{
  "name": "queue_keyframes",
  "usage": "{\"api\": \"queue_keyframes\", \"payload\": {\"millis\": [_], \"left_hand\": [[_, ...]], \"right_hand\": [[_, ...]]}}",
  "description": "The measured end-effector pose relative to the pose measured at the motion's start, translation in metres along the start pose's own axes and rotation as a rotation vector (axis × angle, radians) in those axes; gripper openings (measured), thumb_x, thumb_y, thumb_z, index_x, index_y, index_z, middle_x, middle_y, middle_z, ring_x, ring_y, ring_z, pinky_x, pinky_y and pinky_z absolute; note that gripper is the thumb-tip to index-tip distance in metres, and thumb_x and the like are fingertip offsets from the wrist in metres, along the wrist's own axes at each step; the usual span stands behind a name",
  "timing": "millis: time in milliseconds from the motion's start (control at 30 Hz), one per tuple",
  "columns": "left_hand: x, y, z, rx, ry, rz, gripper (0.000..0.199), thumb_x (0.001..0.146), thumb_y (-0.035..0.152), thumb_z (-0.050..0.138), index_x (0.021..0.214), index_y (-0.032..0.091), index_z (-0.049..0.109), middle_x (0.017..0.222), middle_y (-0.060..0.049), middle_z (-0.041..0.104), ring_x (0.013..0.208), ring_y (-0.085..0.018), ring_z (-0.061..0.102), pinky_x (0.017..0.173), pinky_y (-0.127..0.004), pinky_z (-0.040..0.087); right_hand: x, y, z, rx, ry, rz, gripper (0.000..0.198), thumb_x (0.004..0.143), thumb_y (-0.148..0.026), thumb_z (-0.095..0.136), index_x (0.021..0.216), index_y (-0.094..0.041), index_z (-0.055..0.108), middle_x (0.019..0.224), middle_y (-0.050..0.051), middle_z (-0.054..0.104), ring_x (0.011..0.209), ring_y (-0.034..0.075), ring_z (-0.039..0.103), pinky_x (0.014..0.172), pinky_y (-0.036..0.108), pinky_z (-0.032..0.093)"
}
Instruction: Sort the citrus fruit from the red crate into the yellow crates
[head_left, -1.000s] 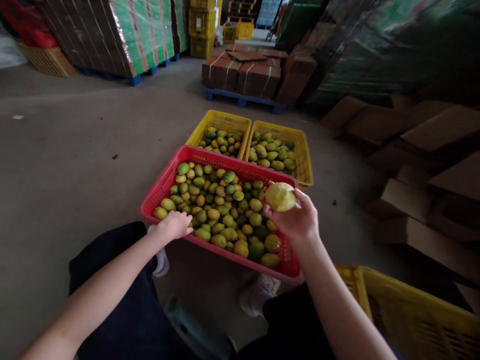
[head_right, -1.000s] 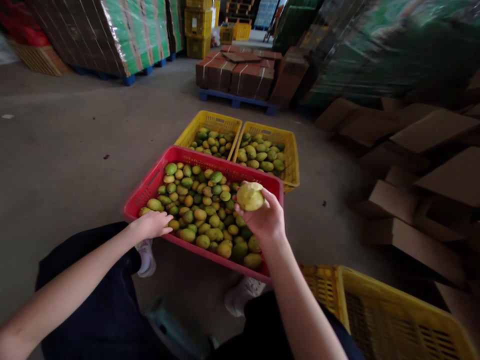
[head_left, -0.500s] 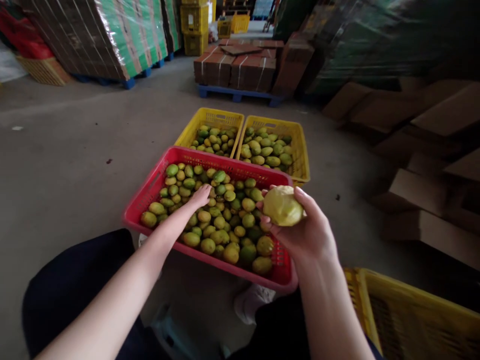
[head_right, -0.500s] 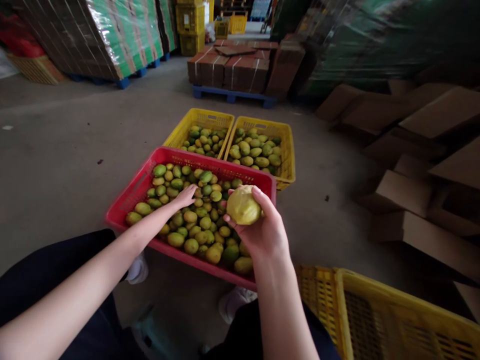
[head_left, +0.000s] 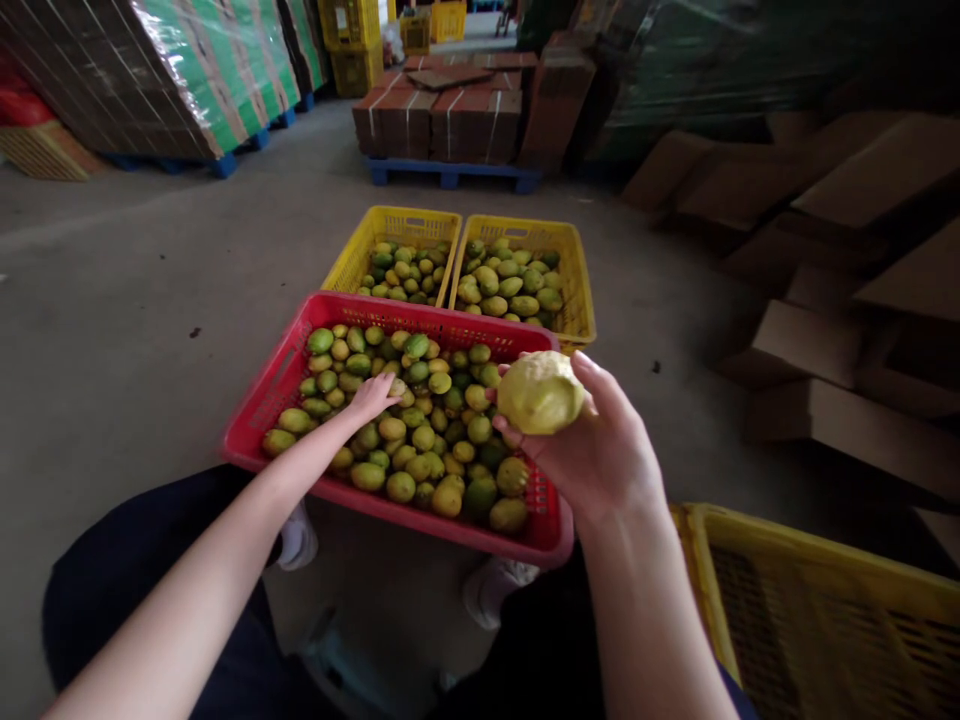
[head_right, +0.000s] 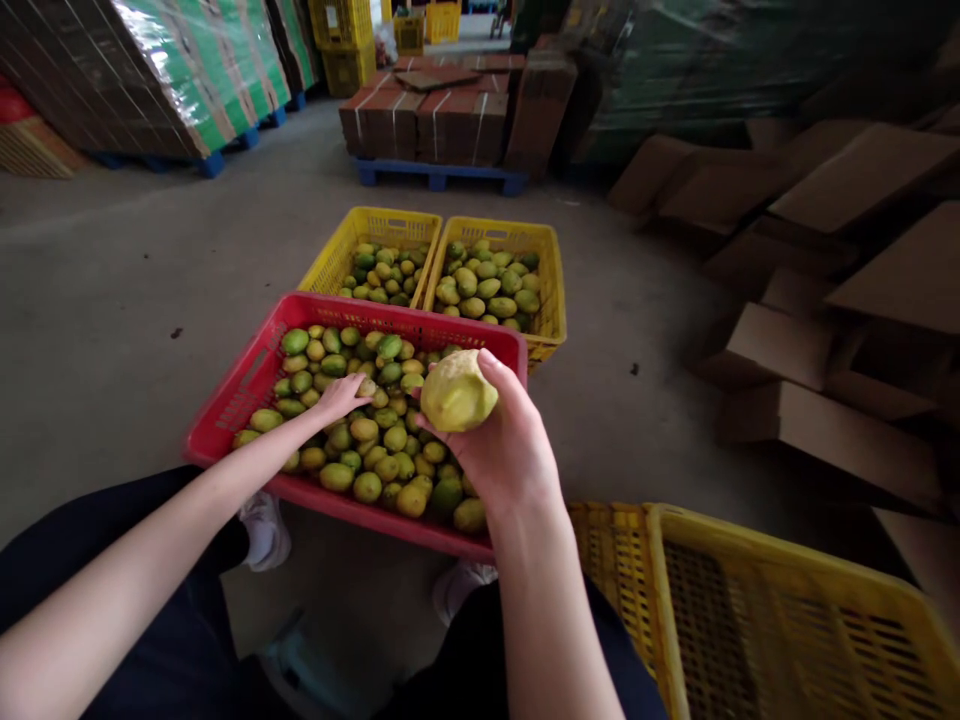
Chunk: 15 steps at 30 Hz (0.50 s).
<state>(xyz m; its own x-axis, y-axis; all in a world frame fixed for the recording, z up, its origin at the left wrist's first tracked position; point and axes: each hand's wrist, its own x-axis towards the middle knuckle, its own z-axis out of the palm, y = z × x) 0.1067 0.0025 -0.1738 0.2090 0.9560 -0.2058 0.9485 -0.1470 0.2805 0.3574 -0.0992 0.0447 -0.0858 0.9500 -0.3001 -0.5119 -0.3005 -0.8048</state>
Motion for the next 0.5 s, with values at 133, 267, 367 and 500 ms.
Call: {"api": "queue_keyframes", "payload": {"millis": [133, 267, 367, 500], "left_hand": [[-0.038, 0.008, -0.041, -0.507, 0.114, -0.04, 0.05, 0.082, 0.042, 0.061, 0.12, 0.012, 0.049, 0.121, -0.014, 0.059, 0.112, -0.023, 0.055, 0.096, -0.035, 0.042], [-0.088, 0.023, -0.09, -1.227, -0.056, -0.01, 0.041, 0.082, 0.042, 0.059, 0.111, 0.014, 0.055, 0.107, -0.009, 0.065, 0.091, -0.017, 0.064, 0.087, -0.035, 0.049], [-0.117, 0.034, -0.117, -1.422, -0.094, 0.097, 0.045, 0.068, 0.039, 0.074, 0.104, 0.013, 0.06, 0.106, -0.008, 0.066, 0.091, -0.018, 0.064, 0.09, -0.035, 0.047], [-0.128, 0.043, -0.134, -1.33, 0.042, 0.161, 0.064, 0.059, 0.035, 0.082, 0.114, 0.015, 0.058, 0.111, -0.009, 0.066, 0.097, -0.021, 0.063, 0.092, -0.037, 0.047]], "right_hand": [[0.003, 0.007, 0.006, 0.051, -0.017, 0.09, 0.021, 0.073, -0.035, 0.06, 0.088, -0.021, 0.061, 0.091, 0.005, 0.07, 0.088, 0.026, 0.067, 0.071, 0.042, 0.057], [0.01, 0.025, 0.021, -0.026, -0.104, 0.265, 0.02, 0.069, -0.03, 0.057, 0.086, -0.02, 0.06, 0.086, 0.006, 0.07, 0.081, 0.025, 0.068, 0.068, 0.042, 0.056], [0.009, 0.039, 0.036, -0.126, -0.123, 0.299, 0.022, 0.067, -0.03, 0.06, 0.088, -0.022, 0.058, 0.086, 0.004, 0.069, 0.079, 0.024, 0.067, 0.068, 0.042, 0.056], [0.001, 0.055, 0.044, -0.385, 0.005, 0.003, 0.04, 0.062, -0.032, 0.074, 0.098, -0.027, 0.056, 0.087, -0.001, 0.066, 0.077, 0.019, 0.065, 0.066, 0.034, 0.056]]}}
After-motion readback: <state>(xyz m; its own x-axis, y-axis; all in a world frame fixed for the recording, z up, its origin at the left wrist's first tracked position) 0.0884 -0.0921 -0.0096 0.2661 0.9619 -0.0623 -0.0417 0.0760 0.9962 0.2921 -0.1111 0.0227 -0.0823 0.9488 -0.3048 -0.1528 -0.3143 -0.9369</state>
